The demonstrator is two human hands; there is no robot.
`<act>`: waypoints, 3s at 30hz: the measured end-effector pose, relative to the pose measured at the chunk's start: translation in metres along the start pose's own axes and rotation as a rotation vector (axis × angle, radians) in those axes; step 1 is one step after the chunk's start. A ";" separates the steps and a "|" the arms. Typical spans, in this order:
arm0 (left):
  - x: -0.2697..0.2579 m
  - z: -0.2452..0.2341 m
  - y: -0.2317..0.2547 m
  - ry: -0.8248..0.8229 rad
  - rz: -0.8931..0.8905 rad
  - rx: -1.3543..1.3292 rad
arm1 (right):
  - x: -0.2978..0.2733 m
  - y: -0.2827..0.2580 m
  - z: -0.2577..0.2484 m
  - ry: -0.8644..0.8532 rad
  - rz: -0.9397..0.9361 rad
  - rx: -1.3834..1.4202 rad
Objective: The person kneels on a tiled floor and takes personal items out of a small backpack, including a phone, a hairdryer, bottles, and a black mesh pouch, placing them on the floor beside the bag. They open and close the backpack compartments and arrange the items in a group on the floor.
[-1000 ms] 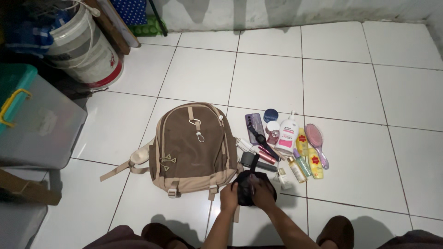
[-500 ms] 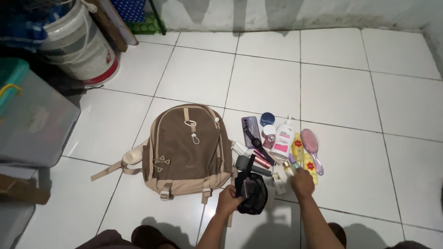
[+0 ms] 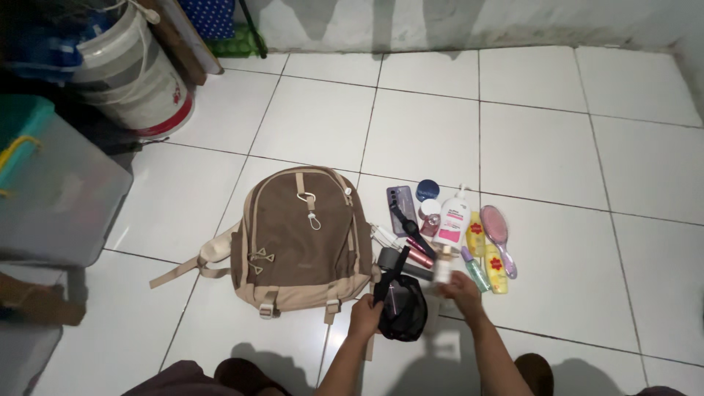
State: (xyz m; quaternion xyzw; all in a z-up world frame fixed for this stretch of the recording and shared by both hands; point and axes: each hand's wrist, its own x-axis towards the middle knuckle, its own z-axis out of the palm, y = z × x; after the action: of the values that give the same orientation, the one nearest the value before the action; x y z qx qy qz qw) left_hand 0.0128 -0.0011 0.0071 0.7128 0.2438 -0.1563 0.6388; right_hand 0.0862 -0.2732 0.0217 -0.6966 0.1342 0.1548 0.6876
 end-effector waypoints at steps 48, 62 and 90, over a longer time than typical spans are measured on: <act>-0.002 -0.024 0.030 0.437 0.413 0.365 | -0.017 0.011 0.083 0.450 -0.335 -0.759; 0.028 -0.010 0.008 0.294 0.214 0.198 | -0.002 -0.023 0.049 0.463 -0.279 -0.629; 0.031 -0.002 0.005 0.206 0.180 0.066 | -0.005 -0.050 0.072 0.277 -0.502 -0.335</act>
State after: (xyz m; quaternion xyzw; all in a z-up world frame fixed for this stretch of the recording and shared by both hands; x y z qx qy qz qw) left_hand 0.0411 0.0050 -0.0046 0.7647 0.2377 -0.0323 0.5981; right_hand 0.0993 -0.2006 0.0686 -0.8259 0.0231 -0.0958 0.5552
